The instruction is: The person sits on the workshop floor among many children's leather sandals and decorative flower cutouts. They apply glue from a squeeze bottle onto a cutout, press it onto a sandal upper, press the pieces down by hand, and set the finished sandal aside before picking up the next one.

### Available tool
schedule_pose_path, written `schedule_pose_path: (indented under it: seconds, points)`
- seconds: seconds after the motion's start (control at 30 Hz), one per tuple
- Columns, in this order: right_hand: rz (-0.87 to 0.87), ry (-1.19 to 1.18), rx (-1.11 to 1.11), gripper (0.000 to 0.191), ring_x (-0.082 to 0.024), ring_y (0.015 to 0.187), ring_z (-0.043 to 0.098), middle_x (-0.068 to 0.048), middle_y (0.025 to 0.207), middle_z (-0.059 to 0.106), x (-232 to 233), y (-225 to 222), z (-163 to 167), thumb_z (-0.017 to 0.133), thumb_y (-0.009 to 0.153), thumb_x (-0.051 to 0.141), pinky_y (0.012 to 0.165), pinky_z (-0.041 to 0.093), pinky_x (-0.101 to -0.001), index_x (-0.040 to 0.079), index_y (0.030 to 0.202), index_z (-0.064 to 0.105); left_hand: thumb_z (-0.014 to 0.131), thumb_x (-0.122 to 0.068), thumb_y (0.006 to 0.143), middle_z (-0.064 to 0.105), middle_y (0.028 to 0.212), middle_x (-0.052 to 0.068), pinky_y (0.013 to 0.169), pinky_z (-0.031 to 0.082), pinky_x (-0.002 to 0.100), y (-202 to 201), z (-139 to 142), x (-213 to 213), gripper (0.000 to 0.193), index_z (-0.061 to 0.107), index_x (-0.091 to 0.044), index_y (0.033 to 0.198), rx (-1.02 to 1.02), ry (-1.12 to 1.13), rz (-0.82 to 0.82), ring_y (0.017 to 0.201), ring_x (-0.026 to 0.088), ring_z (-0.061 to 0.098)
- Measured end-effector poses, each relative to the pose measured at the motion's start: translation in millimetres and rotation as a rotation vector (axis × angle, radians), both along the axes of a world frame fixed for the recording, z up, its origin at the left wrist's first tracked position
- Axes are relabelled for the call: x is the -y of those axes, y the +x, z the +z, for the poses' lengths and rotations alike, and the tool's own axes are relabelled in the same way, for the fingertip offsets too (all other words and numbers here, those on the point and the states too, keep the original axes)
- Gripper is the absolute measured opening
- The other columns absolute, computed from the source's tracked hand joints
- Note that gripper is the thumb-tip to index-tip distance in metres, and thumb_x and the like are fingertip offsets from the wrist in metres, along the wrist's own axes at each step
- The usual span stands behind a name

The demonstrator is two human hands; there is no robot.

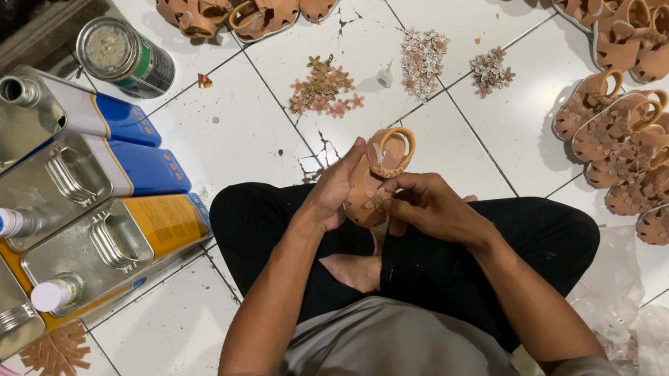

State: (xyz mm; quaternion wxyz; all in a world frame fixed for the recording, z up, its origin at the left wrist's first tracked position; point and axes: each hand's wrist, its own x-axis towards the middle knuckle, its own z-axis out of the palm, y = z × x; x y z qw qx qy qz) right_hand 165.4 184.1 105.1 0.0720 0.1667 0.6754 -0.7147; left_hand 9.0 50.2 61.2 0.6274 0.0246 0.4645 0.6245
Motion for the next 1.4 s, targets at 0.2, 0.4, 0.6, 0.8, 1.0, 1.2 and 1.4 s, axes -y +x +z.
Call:
schedule_pose_path:
  seconds: [0.2,0.4,0.6,0.8,1.0,1.2,1.4]
  points:
    - [-0.01,-0.037,0.038,0.015,-0.01,0.06,0.066,-0.005,0.071,0.07,-0.8,0.7,-5.0,0.065,0.097,0.011,0.056,0.056,-0.0239,0.001,0.107,0.068,0.044,-0.058,0.101,0.069,0.108,0.012,0.077,0.062,0.034,1.0,0.8,0.0,0.066,0.057,-0.003,0.135,0.006,0.008,-0.006,0.091,0.018,0.072]
    - [-0.083,-0.053,-0.018,0.015,-0.009,0.057,0.063,-0.004,0.072,0.068,10.1,3.2,-4.3,0.068,0.099,0.013,0.052,0.05,-0.0224,-0.001,0.101,0.071,0.046,-0.058,0.102,0.069,0.112,0.011,0.077,0.061,0.034,4.7,-0.1,1.1,0.065,0.056,-0.004,0.137,0.094,0.038,-0.032,0.093,0.017,0.071]
    - [-0.027,-0.039,0.085,0.016,-0.007,0.059,0.067,0.0,0.076,0.074,9.0,1.2,21.0,0.069,0.093,0.016,0.048,0.049,-0.0216,0.005,0.103,0.072,0.047,-0.058,0.101,0.068,0.111,0.012,0.077,0.061,0.032,5.8,-0.6,2.9,0.065,0.055,-0.004,0.138,-0.011,0.028,-0.015,0.092,0.017,0.07]
    - [-0.141,-0.106,0.027,0.015,-0.006,0.054,0.057,-0.001,0.069,0.066,15.4,0.5,20.5,0.067,0.097,0.018,0.047,0.042,-0.0196,0.005,0.09,0.07,0.043,-0.06,0.103,0.066,0.113,0.015,0.075,0.06,0.033,12.0,-2.0,-2.5,0.074,0.053,0.003,0.14,-0.149,-0.028,0.002,0.093,0.019,0.068]
    - [-0.156,-0.203,-0.128,0.017,-0.005,0.056,0.052,-0.001,0.071,0.063,11.6,4.7,4.9,0.069,0.099,0.013,0.049,0.041,-0.0194,0.004,0.085,0.07,0.044,-0.06,0.1,0.062,0.129,0.012,0.089,0.061,0.031,14.9,-0.5,-3.6,0.074,0.044,-0.003,0.145,-0.126,-0.009,0.043,0.11,0.017,0.068]
    - [-0.082,-0.118,-0.017,0.014,-0.008,0.049,0.057,-0.004,0.069,0.067,1.2,5.7,-2.7,0.072,0.094,0.012,0.044,0.043,-0.0213,0.001,0.086,0.073,0.046,-0.06,0.104,0.063,0.115,0.014,0.08,0.059,0.033,18.8,3.3,-0.5,0.074,0.053,0.004,0.14,-0.053,0.015,0.027,0.098,0.019,0.066]
    - [-0.083,-0.111,-0.038,0.015,-0.01,0.058,0.063,-0.006,0.076,0.07,-1.4,1.5,-0.2,0.071,0.098,0.013,0.052,0.049,-0.0219,-0.002,0.098,0.072,0.043,-0.057,0.103,0.067,0.12,0.014,0.084,0.06,0.034,11.2,7.1,-5.4,0.068,0.053,0.0,0.14,-0.055,0.068,0.054,0.102,0.019,0.069]
